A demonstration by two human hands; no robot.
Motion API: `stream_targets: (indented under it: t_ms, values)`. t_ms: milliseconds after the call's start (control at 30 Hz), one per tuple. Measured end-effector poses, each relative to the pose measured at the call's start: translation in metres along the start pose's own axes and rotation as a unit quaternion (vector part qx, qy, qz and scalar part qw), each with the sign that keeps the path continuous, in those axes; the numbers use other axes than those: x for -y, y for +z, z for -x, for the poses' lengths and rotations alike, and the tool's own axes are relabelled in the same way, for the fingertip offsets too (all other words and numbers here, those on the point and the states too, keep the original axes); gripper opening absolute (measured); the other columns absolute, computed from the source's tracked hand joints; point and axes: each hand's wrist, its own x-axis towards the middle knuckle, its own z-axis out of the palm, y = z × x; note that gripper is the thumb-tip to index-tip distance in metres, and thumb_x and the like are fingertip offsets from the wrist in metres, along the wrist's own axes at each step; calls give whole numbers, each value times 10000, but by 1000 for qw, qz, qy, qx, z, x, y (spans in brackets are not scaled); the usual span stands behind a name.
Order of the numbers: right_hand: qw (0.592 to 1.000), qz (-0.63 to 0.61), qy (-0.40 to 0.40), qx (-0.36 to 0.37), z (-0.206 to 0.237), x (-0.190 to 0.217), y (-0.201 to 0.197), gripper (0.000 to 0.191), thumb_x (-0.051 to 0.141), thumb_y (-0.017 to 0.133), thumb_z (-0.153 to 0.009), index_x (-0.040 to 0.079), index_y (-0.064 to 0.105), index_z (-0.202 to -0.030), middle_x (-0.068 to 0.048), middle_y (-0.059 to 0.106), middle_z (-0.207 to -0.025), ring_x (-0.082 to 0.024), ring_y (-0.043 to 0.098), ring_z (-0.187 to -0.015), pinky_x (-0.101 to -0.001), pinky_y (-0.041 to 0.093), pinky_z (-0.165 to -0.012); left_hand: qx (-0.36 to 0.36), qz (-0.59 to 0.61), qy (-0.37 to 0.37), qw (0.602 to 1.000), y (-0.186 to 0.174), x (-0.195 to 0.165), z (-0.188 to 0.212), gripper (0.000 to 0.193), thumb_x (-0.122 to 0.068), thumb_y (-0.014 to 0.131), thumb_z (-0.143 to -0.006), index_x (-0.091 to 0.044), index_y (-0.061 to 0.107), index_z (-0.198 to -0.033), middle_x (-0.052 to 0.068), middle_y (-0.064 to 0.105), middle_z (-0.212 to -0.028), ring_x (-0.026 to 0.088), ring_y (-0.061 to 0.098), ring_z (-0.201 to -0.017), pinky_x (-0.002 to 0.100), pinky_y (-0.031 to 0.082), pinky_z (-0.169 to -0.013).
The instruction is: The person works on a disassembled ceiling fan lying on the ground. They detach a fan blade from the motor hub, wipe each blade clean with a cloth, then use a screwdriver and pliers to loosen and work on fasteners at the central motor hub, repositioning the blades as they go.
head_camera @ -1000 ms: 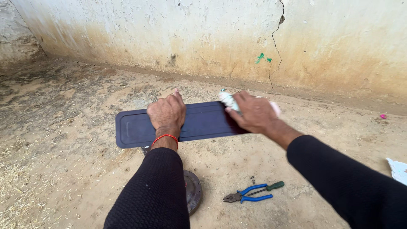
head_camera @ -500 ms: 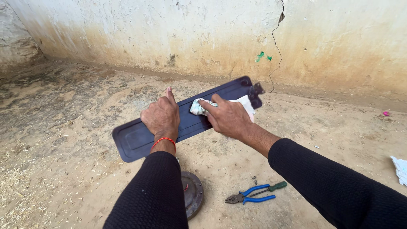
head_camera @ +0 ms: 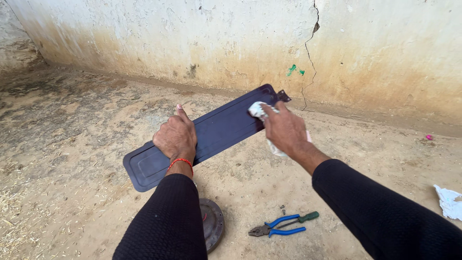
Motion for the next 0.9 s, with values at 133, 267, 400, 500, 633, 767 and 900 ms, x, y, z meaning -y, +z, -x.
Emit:
stream_targets:
  t_ms: [133,267,400,500,633,767,900]
  values:
    - [998,26,-35,-34,9,-23,8,432,278,555,-1015,176,589,-1433,-170,604,-1160,-227,666,-791,-378,596,-630,16,-22,16,1000,4,5,0,727,-530,266,-1128,-127,772,-796,114,734,-695,272,727,-660,445,527,-654]
    - [994,8,-85,64,14,-14,14,468,242,522,-1013,161,523,-1473,-172,576,-1179,-243,657,-848,-382,644,-599,65,-19,30,997,8,5,1,650,-564,358,-1074,-95,777,-908,120,759,-792,266,744,-754,451,550,-700]
    - [978,-4,-189,91,12,17,16,512,217,542,-988,146,496,-1493,-168,560,-1150,-264,643,-908,-407,642,-672,104,-13,50,993,9,1,3,633,-634,462,-1004,-86,777,-968,132,753,-829,268,752,-807,452,559,-723]
    - [968,-21,-243,57,12,40,15,498,220,556,-992,128,498,-1478,-164,561,-1122,-274,642,-972,-424,613,-779,142,-12,59,988,7,-3,7,649,-675,507,-965,-81,766,-985,132,758,-838,270,761,-828,453,573,-718]
    - [962,-31,-263,63,13,55,12,609,310,575,-976,144,414,-1539,-180,539,-1294,-334,587,-1190,-493,520,-986,145,-19,68,987,6,-5,10,635,-675,542,-952,-87,783,-958,133,771,-863,280,765,-851,441,572,-742]
    - [960,-46,-268,71,13,47,11,842,582,648,-927,128,321,-1556,-222,414,-1482,-393,429,-1381,-559,323,-1150,138,-14,75,987,4,-2,9,633,-671,557,-945,-83,791,-951,138,773,-870,289,759,-862,443,569,-757]
    - [959,-27,-273,71,10,29,17,1264,737,787,-711,60,212,-1609,-265,317,-1600,-443,329,-1456,-587,245,-1144,164,1,41,986,1,-1,7,648,-678,565,-927,-73,790,-978,143,774,-889,292,768,-881,447,583,-769]
